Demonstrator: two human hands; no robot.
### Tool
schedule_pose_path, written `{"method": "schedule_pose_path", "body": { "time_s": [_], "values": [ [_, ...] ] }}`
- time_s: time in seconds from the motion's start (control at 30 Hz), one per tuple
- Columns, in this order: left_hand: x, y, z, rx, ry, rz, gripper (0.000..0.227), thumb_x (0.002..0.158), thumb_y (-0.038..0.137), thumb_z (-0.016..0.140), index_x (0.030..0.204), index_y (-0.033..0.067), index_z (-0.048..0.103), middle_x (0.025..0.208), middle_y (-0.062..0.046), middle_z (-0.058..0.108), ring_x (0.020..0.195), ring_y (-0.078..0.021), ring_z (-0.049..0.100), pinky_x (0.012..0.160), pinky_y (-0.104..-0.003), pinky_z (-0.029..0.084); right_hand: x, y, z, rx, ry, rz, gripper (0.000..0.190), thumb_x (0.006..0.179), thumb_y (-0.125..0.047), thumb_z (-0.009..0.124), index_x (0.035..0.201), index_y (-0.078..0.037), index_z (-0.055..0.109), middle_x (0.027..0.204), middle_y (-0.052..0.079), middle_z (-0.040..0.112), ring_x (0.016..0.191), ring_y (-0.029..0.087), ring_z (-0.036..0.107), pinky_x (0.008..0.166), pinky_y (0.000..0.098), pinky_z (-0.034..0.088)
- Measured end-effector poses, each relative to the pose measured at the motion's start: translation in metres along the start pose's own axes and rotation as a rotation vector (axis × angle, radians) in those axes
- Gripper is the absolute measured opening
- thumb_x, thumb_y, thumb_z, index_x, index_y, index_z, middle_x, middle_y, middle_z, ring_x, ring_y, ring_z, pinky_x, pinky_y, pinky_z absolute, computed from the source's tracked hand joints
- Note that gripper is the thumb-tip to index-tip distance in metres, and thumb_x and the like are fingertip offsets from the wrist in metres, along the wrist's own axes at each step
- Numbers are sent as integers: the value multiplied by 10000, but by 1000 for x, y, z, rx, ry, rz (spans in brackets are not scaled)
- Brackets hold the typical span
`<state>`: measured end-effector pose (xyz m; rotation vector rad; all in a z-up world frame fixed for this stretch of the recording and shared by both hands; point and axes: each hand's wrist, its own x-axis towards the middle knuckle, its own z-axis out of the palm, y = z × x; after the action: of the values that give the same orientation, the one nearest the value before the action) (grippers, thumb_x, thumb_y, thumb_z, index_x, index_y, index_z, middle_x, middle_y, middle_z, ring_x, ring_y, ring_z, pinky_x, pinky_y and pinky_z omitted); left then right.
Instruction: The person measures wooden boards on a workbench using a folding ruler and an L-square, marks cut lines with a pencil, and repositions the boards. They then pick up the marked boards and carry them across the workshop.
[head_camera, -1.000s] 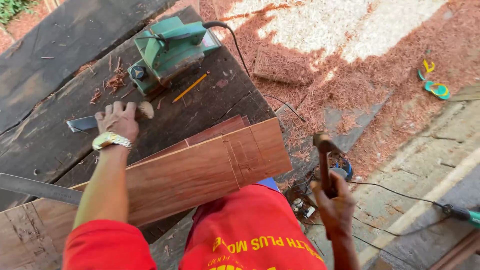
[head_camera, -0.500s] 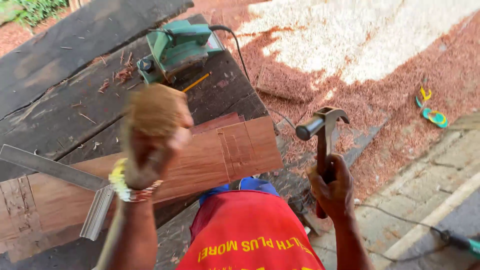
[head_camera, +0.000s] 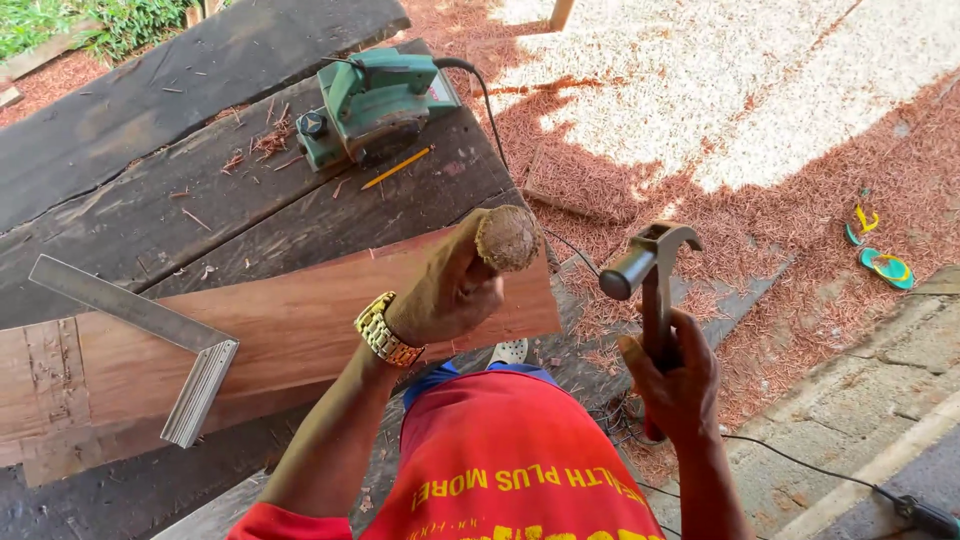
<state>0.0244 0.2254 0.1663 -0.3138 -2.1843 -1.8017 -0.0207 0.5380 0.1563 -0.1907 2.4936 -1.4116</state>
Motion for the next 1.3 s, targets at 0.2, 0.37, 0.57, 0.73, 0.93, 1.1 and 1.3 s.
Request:
{"method": "schedule_pose_path", "body": {
  "time_s": [0.2, 0.37, 0.57, 0.73, 0.93, 1.1, 1.3],
  "values": [
    [22, 30, 7, 331, 197, 173, 490, 873, 60, 803, 1244, 97, 486, 1114, -87, 572, 1013, -238, 593, 907, -368, 532, -5, -4, -2, 89, -3, 8, 426, 871, -108, 764, 1270, -88, 616, 700, -4, 605, 527, 64, 547, 447, 251, 441],
    [14, 21, 7, 58, 249, -77, 412, 908, 98, 792, 1237, 23, 557, 1144, -95, 663, 1027, -168, 641, 898, -323, 554, -8, -1, -1, 141, -15, 62, 384, 872, -80, 749, 1223, -59, 595, 737, 3, 644, 519, 64, 548, 429, 254, 442],
    [9, 4, 10, 61, 128, -91, 267, 891, 62, 761, 1105, 53, 601, 950, -7, 706, 855, -93, 679, 781, -280, 572, -9, 6, 1, 109, -44, 18, 384, 876, -100, 777, 1209, -43, 594, 723, 27, 642, 533, 59, 555, 445, 244, 448],
    [4, 2, 9, -2, 105, -139, 217, 900, 60, 764, 1045, 67, 602, 887, 21, 677, 818, -54, 621, 751, -262, 552, -13, -3, 2, 127, -63, -23, 443, 853, -125, 782, 1255, -61, 607, 746, 18, 652, 534, 55, 550, 439, 244, 438],
    [2, 6, 6, -100, 74, -183, 202, 900, 66, 782, 1011, 67, 614, 868, 32, 666, 810, -36, 600, 740, -250, 539, -14, -2, 6, 75, -75, -14, 431, 838, -147, 800, 1210, -55, 605, 740, 6, 639, 547, 54, 564, 450, 248, 453],
    [2, 7, 4, -105, 60, -138, 203, 896, 59, 782, 1014, 66, 618, 889, 33, 681, 829, -34, 627, 753, -248, 545, -11, -9, 6, 1, -88, -28, 415, 833, -168, 812, 1181, -54, 615, 715, -9, 627, 571, 51, 541, 491, 252, 456],
    [-1, 3, 1, -105, 62, -149, 201, 878, 28, 764, 1006, 70, 616, 870, 41, 670, 810, -26, 605, 725, -240, 533, -2, -35, 5, -154, -96, -140, 444, 818, -193, 828, 1191, -55, 630, 741, -11, 598, 657, 76, 514, 590, 266, 467]
  ]
}}
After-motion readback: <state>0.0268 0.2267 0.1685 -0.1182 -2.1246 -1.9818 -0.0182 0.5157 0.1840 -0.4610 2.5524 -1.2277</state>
